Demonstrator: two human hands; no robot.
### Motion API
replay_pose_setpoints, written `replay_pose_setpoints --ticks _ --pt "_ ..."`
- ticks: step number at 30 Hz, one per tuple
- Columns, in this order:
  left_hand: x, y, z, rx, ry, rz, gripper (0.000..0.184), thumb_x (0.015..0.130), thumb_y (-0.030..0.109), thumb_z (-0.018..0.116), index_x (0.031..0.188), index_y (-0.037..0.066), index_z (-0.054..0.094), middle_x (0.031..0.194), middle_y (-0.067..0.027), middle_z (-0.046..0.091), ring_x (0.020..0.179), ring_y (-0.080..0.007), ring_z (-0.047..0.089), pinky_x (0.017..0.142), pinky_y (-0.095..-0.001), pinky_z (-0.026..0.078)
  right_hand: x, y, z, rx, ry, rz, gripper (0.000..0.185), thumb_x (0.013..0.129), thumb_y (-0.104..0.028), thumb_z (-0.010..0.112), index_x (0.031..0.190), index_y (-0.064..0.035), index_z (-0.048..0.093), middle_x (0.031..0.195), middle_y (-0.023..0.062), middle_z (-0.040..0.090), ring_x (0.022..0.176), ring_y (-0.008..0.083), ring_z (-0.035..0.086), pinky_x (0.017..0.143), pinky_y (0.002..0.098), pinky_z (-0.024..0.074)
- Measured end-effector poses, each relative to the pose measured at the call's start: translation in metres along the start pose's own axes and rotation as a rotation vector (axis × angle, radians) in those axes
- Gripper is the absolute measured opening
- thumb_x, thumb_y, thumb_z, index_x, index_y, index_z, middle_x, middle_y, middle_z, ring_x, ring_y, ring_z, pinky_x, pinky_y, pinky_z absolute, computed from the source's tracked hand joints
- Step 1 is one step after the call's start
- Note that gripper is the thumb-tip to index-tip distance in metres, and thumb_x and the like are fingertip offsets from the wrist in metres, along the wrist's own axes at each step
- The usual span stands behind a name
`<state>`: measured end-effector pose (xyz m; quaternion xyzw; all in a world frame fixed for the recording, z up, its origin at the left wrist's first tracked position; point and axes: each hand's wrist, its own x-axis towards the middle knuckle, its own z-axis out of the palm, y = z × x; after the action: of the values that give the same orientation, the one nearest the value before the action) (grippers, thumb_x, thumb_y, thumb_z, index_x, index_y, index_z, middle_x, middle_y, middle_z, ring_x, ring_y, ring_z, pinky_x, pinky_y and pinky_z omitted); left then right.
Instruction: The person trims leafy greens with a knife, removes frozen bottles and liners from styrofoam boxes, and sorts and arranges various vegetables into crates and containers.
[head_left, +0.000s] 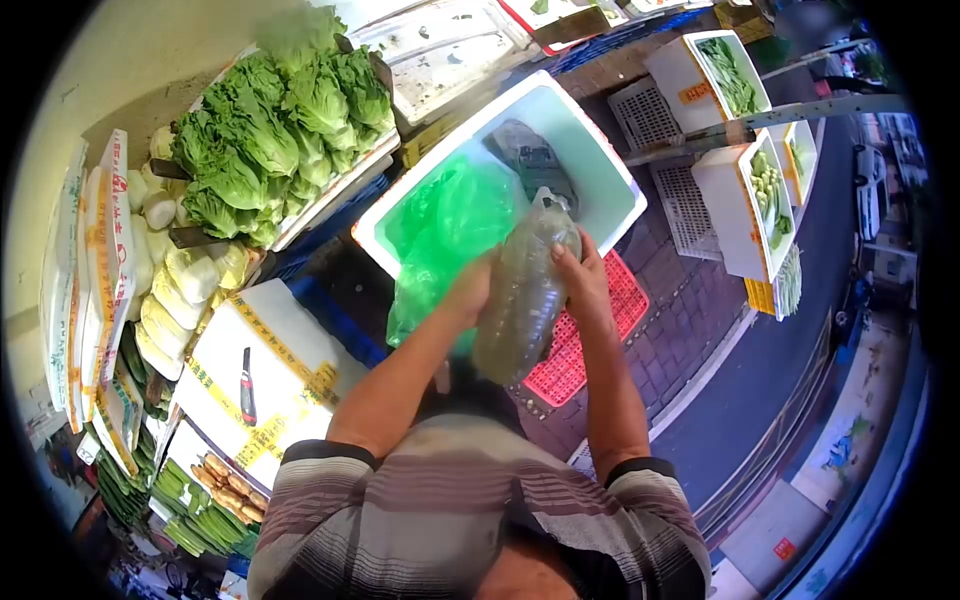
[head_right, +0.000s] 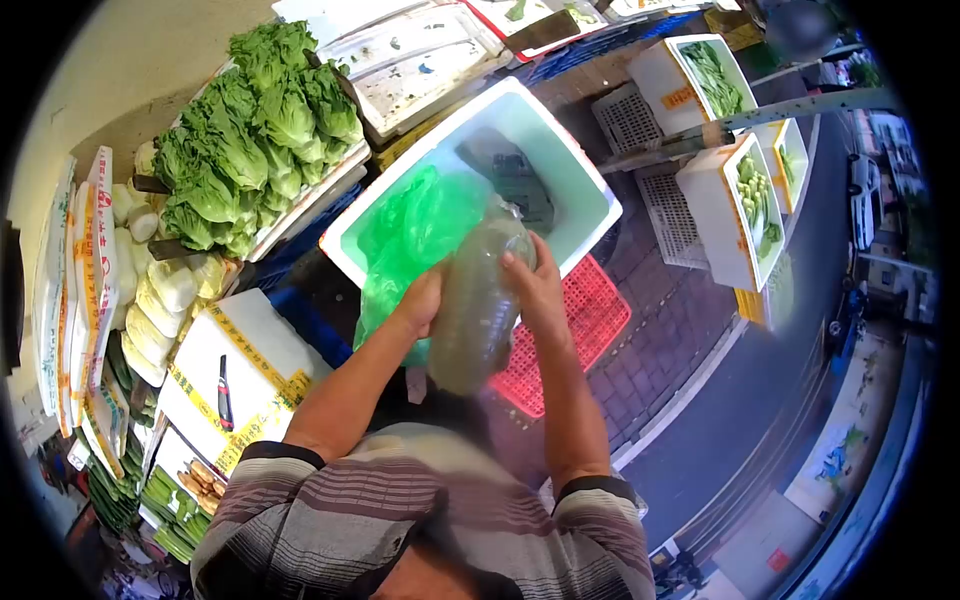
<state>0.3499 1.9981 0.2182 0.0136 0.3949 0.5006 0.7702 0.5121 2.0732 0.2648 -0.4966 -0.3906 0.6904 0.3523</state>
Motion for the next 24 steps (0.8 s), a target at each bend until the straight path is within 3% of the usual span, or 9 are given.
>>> replay_pose_setpoints --ticks 5,8,11,14,17,19,21,23,24 --pt "0.012 -0.002 -0.006 0.026 0.022 0.048 0.051 0.105 0.04 0.047 0.138 0.002 0.05 0.118 -0.0078 0.063 0.104 -0.017 0.06 0.095 -0.0321 0.048 -0.003 0.009 -0.005 0.023 -0.047 0.05 0.06 0.09 -0.013 0.069 0.142 0.0025 0.043 0.119 0.012 0.062 0.103 0.018 0.063 0.088 0.0328 0.0534" --pt "0.041 0.0 -0.017 0.233 0.007 0.294 0.052 0.104 0.037 0.052 0.141 0.002 0.046 0.115 -0.0088 0.063 0.1 -0.0166 0.061 0.09 -0.0317 0.049 -0.003 0.026 -0.007 -0.029 -0.068 0.039 0.06 0.09 -0.011 0.069 0.142 0.0029 0.043 0.119 0.0109 0.062 0.102 0.0166 0.062 0.087 0.0311 0.0523" --pt "0.041 0.028 -0.012 0.432 -0.125 0.332 0.049 0.102 0.033 0.056 0.137 -0.001 0.05 0.114 -0.0101 0.064 0.098 -0.016 0.061 0.086 -0.0324 0.05 -0.011 0.022 0.006 -0.074 -0.111 0.048 0.059 0.09 -0.01 0.069 0.142 0.0032 0.044 0.119 0.0099 0.062 0.101 0.0156 0.062 0.086 0.0297 0.0514" --pt "0.062 0.02 -0.035 0.365 -0.107 0.272 0.045 0.1 0.035 0.059 0.131 0.001 0.059 0.113 -0.0105 0.067 0.1 -0.0171 0.064 0.088 -0.0305 0.052 -0.009 0.031 0.007 -0.063 -0.149 0.044 0.06 0.089 -0.01 0.069 0.142 0.0031 0.044 0.121 0.0105 0.062 0.104 0.0167 0.062 0.088 0.0307 0.0517" --pt "0.058 0.018 -0.046 0.159 -0.007 0.029 0.042 0.101 0.034 0.057 0.125 0.001 0.063 0.109 -0.0098 0.069 0.097 -0.0166 0.064 0.086 -0.0309 0.053 -0.015 0.031 0.004 -0.053 -0.114 -0.007 0.061 0.09 -0.01 0.069 0.143 0.0027 0.043 0.124 0.0111 0.061 0.108 0.0179 0.061 0.09 0.0314 0.0519" --pt "0.093 -0.03 -0.094 0.429 -0.069 0.331 0.042 0.102 0.036 0.055 0.123 0.001 0.063 0.107 -0.0088 0.068 0.095 -0.0144 0.063 0.085 -0.0311 0.052 -0.012 0.026 0.009 -0.016 -0.095 -0.044 0.06 0.09 -0.009 0.068 0.143 0.003 0.043 0.124 0.0116 0.061 0.108 0.0184 0.061 0.091 0.0313 0.0519" --pt "0.08 -0.037 -0.09 0.373 -0.094 0.364 0.043 0.103 0.039 0.053 0.121 0.001 0.064 0.104 -0.0078 0.068 0.093 -0.0131 0.062 0.084 -0.0308 0.051 -0.008 0.019 0.007 0.052 -0.063 -0.056 0.058 0.09 -0.007 0.067 0.142 0.0038 0.043 0.122 0.0121 0.061 0.106 0.0185 0.062 0.09 0.0305 0.0518" --pt "0.019 0.013 -0.02 -0.013 -0.079 0.15 0.046 0.103 0.043 0.052 0.119 0.002 0.065 0.1 -0.0067 0.068 0.09 -0.0125 0.062 0.083 -0.0302 0.05 -0.002 0.018 0.004 0.034 -0.064 -0.018 0.06 0.091 -0.008 0.067 0.144 0.0029 0.041 0.126 0.0136 0.06 0.108 0.0195 0.061 0.092 0.0316 0.0511" --pt "0.025 0.007 -0.025 0.052 -0.061 0.154 0.047 0.103 0.044 0.052 0.119 0.002 0.065 0.101 -0.0062 0.068 0.09 -0.0124 0.061 0.083 -0.0297 0.05 -0.001 0.02 0.002 0.019 -0.072 -0.007 0.06 0.091 -0.008 0.067 0.144 0.0028 0.041 0.126 0.0139 0.059 0.109 0.0196 0.061 0.093 0.032 0.051"
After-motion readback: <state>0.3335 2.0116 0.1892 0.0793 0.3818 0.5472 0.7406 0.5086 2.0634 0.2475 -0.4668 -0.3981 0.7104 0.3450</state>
